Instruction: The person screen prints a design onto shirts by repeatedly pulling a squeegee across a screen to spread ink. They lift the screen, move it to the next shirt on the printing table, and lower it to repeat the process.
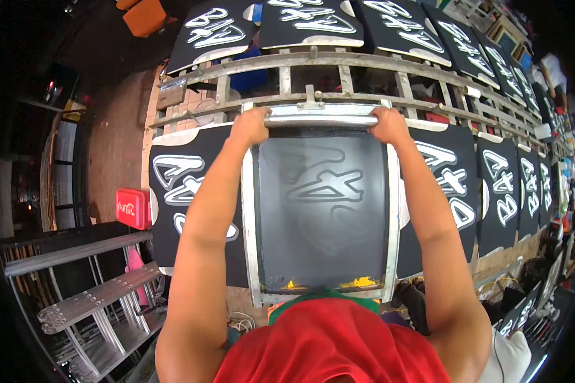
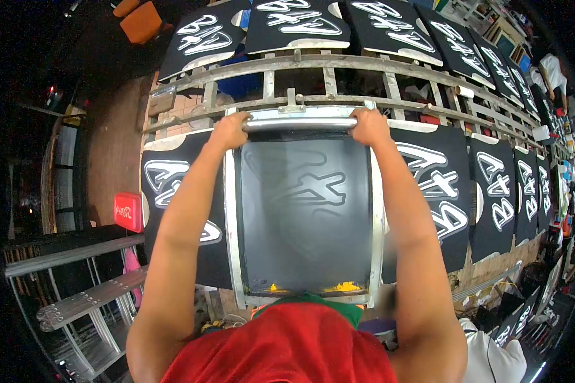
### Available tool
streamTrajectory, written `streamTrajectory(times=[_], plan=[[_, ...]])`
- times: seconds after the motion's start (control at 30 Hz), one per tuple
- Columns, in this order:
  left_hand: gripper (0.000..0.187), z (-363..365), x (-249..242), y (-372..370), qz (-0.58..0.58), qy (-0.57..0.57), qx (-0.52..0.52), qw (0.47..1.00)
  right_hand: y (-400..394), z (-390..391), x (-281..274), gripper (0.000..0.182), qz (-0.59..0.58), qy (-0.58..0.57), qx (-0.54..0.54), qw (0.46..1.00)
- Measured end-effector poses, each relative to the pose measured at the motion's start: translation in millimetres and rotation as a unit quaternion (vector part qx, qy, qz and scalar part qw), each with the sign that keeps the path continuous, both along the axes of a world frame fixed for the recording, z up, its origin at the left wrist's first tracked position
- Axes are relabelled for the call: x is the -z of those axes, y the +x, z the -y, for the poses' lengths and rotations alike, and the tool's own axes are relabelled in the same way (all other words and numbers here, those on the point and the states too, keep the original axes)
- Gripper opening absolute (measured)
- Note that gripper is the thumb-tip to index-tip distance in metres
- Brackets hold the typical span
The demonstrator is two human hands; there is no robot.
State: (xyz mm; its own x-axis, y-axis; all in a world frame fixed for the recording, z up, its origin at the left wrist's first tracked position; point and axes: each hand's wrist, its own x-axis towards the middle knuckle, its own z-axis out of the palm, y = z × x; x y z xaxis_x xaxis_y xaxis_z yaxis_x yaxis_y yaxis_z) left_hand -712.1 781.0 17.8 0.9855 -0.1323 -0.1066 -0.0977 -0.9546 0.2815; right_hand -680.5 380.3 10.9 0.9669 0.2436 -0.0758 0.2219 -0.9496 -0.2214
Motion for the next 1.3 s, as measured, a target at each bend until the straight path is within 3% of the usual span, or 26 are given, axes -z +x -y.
streamTrajectory(times=[0.2, 0.5, 0.57, 0.7, 0.87, 0.97, 1.1, 1.2, 1.23, 1.3], plan=[[0.057, -6.9, -14.7, 6.8, -0.038, -0.052, 0.011, 0.998, 13.0, 1.6, -7.2, 0.045, -0.024, 0.022, -0.037, 0.999], [0.047, 1.9, -20.8, 16.2, -0.083, 0.035, 0.046, 0.995, 31.1, -2.2, -9.9, 0.038, -0.061, -0.031, -0.066, 0.995], [0.044, 2.4, -13.1, 17.0, -0.072, 0.056, 0.043, 0.995, 35.4, -6.9, -14.0, 0.036, -0.132, -0.084, -0.055, 0.986], [0.034, 7.5, -14.3, 0.3, -0.061, 0.11, 0.04, 0.991, 14.6, -4.3, -10.4, 0.038, -0.076, -0.09, -0.061, 0.991], [0.031, 3.4, 1.8, -88.4, -0.023, 0.065, 0.06, 0.996, -81.6, 10.6, -13.5, 0.033, -0.089, -0.016, -0.03, 0.995], [0.029, 8.8, -5.3, -187.2, 0.005, 0.023, 0.092, 0.996, -183.8, 19.2, -11.4, 0.032, -0.082, -0.002, -0.024, 0.996], [0.038, 21.6, -4.6, -326.4, -0.051, 0.011, 0.079, 0.996, -339.1, 32.6, -9.8, 0.029, -0.044, 0.009, -0.036, 0.998], [0.042, 30.3, -1.2, -420.0, 0.016, -0.01, 0.08, 0.997, -437.5, 40.3, -7.9, 0.034, -0.072, 0.023, -0.022, 0.997], [0.044, 34.5, -17.9, -433.5, -0.006, -0.033, 0.093, 0.995, -448.7, 42.8, -11.7, 0.034, -0.061, 0.022, -0.02, 0.998], [0.044, 33.1, -22.4, -438.9, 0.033, -0.039, 0.126, 0.991, -466.2, 48.2, -20.3, 0.048, 0.067, 0.058, -0.085, 0.992]])
